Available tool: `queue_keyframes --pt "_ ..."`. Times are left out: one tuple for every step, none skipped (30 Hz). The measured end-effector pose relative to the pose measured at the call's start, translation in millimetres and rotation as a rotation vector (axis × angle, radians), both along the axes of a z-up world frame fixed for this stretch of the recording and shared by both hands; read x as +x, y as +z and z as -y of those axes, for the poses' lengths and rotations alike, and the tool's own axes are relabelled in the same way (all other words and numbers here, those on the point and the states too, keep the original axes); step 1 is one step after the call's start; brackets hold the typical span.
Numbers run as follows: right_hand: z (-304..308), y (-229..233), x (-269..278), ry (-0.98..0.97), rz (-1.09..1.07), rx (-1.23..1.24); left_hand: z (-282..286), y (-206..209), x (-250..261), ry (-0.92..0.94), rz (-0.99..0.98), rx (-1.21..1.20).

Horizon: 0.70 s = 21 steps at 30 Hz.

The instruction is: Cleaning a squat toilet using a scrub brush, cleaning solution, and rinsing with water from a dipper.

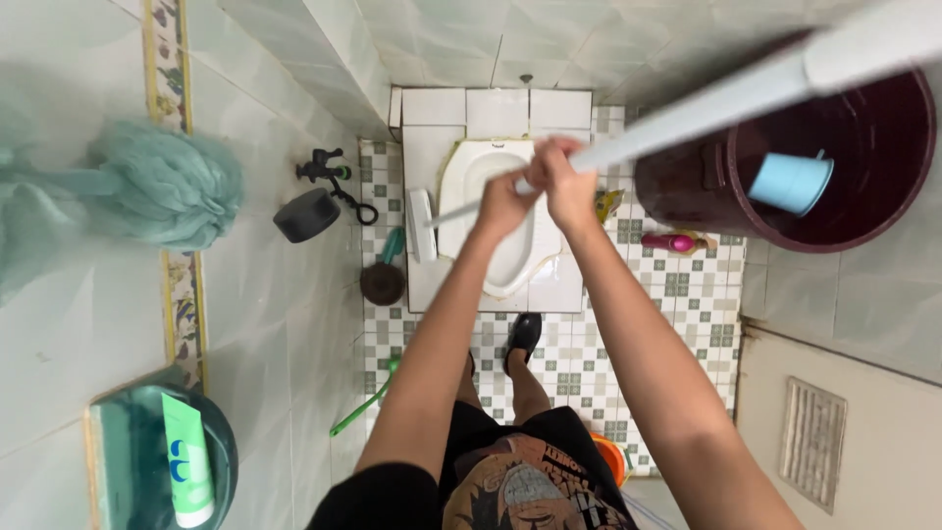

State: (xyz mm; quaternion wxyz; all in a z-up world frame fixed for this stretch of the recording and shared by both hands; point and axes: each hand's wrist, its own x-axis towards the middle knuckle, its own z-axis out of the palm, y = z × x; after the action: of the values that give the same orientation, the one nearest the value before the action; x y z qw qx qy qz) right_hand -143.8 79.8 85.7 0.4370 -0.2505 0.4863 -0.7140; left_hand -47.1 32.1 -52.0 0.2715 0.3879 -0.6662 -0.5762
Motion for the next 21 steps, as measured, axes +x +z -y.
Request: queue_keyframes --pt "-5 -4 0 0.003 -0.005 -0.010 -7 6 4 0.003 -0.005 -0.010" --pt "-11 -8 0 0.012 -0.013 -0.011 -14 11 7 0.006 0.015 -0.080" --pt "-17 -13 0 0.018 -0.020 -0.012 -21 15 10 0.005 0.036 -0.151" --pt "-6 -7 -4 0.016 -0.023 -0.023 -9 19 2 0.004 0.032 -0.161" --pt "-1 -2 -4 -0.004 -0.025 -0.015 -3 20 -2 0.019 0.027 -0.168" --pt "4 2 -5 -0.024 -0.027 -0.007 3 21 -6 0.035 0.022 -0.174" --pt "16 9 -10 -0.024 -0.029 -0.018 14 33 -12 0.037 0.019 -0.184" --pt "29 16 -14 -0.058 -0.048 -0.021 25 46 -17 0.042 0.032 -0.129" --pt "39 22 -16 -0.089 -0.065 -0.016 32 57 -21 0.051 0.048 -0.067" --pt "40 18 -19 -0.084 -0.065 -0.020 37 63 -24 0.055 0.047 -0.071" --pt "41 15 -21 -0.104 -0.118 0.001 42 68 -27 0.047 0.082 -0.124" --pt "42 11 -23 -0.124 -0.171 0.022 46 75 -29 0.039 0.117 -0.176" --pt "39 8 -26 -0.117 -0.177 0.014 46 71 -35 0.047 0.111 -0.183" --pt "37 5 -29 -0.136 -0.219 0.019 46 68 -41 0.060 0.110 -0.260" --pt "34 2 -33 -0.158 -0.260 0.025 45 64 -48 0.069 0.110 -0.336" --pt "29 0 -39 -0.154 -0.266 0.018 43 62 -55 0.075 0.104 -0.341" --pt "22 -2 -45 -0.186 -0.276 0.006 39 59 -63 0.062 0.088 -0.371" --pt "14 -5 -51 -0.217 -0.285 -0.007 34 56 -71 0.048 0.072 -0.400" --pt "4 -5 -60 -0.218 -0.292 -0.009 28 51 -81 0.049 0.065 -0.401" --pt "-7 -4 -70 -0.250 -0.303 -0.015 21 47 -91 -0.013 0.065 -0.379" --pt "-16 -4 -79 -0.284 -0.314 -0.023 17 42 -102 -0.076 0.064 -0.360"
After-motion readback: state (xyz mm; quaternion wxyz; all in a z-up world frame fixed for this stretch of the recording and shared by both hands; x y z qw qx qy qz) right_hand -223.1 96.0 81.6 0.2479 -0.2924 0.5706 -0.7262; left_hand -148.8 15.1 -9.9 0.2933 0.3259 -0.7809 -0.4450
